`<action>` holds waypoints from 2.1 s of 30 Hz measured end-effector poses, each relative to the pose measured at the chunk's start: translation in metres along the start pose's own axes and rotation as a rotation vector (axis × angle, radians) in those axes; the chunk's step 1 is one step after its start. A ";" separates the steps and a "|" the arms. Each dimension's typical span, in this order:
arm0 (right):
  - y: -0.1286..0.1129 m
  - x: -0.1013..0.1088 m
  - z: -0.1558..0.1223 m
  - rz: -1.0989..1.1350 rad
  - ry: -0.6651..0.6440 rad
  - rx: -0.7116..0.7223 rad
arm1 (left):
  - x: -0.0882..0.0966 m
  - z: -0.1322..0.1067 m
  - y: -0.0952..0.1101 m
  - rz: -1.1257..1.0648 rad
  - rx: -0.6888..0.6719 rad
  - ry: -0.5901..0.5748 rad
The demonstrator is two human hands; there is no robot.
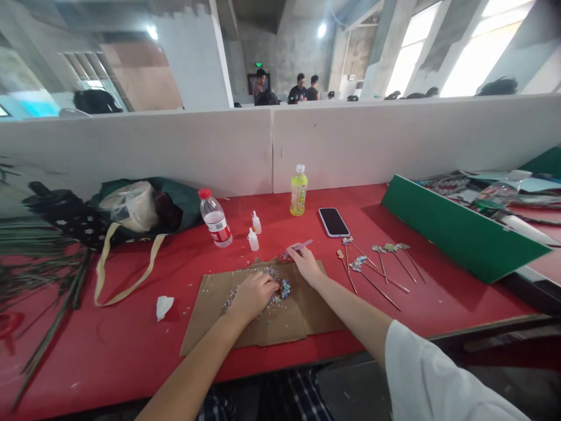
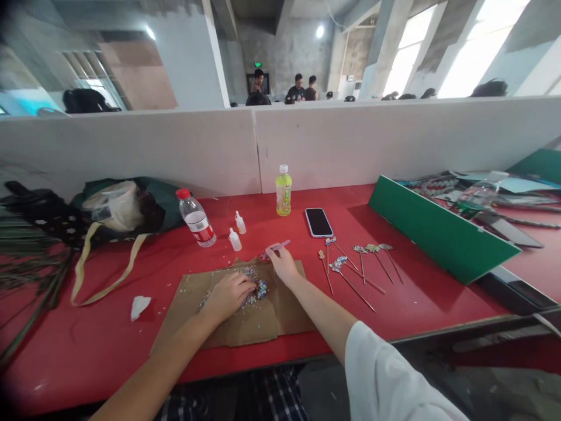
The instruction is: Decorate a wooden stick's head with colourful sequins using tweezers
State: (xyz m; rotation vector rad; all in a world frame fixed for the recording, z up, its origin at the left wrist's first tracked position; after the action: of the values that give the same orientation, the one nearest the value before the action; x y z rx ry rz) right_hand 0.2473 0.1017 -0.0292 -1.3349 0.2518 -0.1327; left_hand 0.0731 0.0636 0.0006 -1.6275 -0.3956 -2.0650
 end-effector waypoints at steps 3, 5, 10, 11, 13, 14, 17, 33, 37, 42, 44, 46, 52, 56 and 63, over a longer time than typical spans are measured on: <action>-0.008 0.005 -0.013 -0.027 -0.043 0.014 | -0.002 0.002 0.000 -0.012 0.026 0.014; -0.013 0.010 -0.024 -0.043 -0.068 0.023 | -0.002 0.003 0.000 -0.014 0.040 0.020; -0.029 0.021 -0.046 -0.077 -0.090 0.050 | 0.005 0.007 0.001 -0.027 0.099 0.051; -0.033 0.022 -0.048 -0.085 -0.091 0.053 | 0.008 0.008 0.001 -0.021 0.123 0.066; -0.040 0.021 -0.053 -0.107 -0.095 0.059 | 0.017 0.009 0.001 -0.002 0.174 0.102; -0.043 0.021 -0.055 -0.119 -0.097 0.061 | 0.022 0.010 0.003 0.010 0.194 0.122; -0.049 0.017 -0.061 -0.158 -0.116 0.059 | 0.036 0.011 0.010 0.040 0.187 0.152; -0.059 0.023 -0.069 -0.541 -0.109 0.125 | 0.078 -0.027 0.006 0.129 0.179 0.156; -0.059 0.044 -0.080 -0.788 -0.182 0.183 | 0.067 -0.058 -0.015 0.146 0.342 0.179; -0.050 0.048 -0.092 -1.001 -0.282 0.188 | 0.038 -0.103 -0.036 0.188 0.557 0.180; -0.047 0.048 -0.093 -1.042 -0.297 0.191 | 0.028 -0.115 -0.042 0.203 0.626 0.157; -0.045 0.048 -0.093 -1.062 -0.296 0.192 | 0.020 -0.122 -0.046 0.213 0.685 0.124; -0.031 0.055 -0.089 -1.050 -0.213 0.156 | 0.005 -0.120 -0.053 0.191 0.728 -0.033; -0.017 0.060 -0.084 -1.015 -0.158 0.127 | 0.001 -0.119 -0.055 0.159 0.720 -0.105; -0.018 0.064 -0.084 -1.060 -0.074 0.136 | -0.001 -0.119 -0.056 0.144 0.730 -0.140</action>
State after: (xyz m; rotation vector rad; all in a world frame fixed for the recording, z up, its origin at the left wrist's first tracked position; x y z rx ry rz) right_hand 0.2884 0.0028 -0.0366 -1.2144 -0.5452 -0.9660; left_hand -0.0549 0.0517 -0.0262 -1.2919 -0.9216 -1.4459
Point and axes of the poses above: each hand's wrist, its own z-axis towards the middle knuckle, its own x-axis out of the back of the hand, y = z × x, the point moved 5 cm from there along z, towards the middle knuckle, and after that the axes turned 6 degrees about z, right-handed, at the moved point
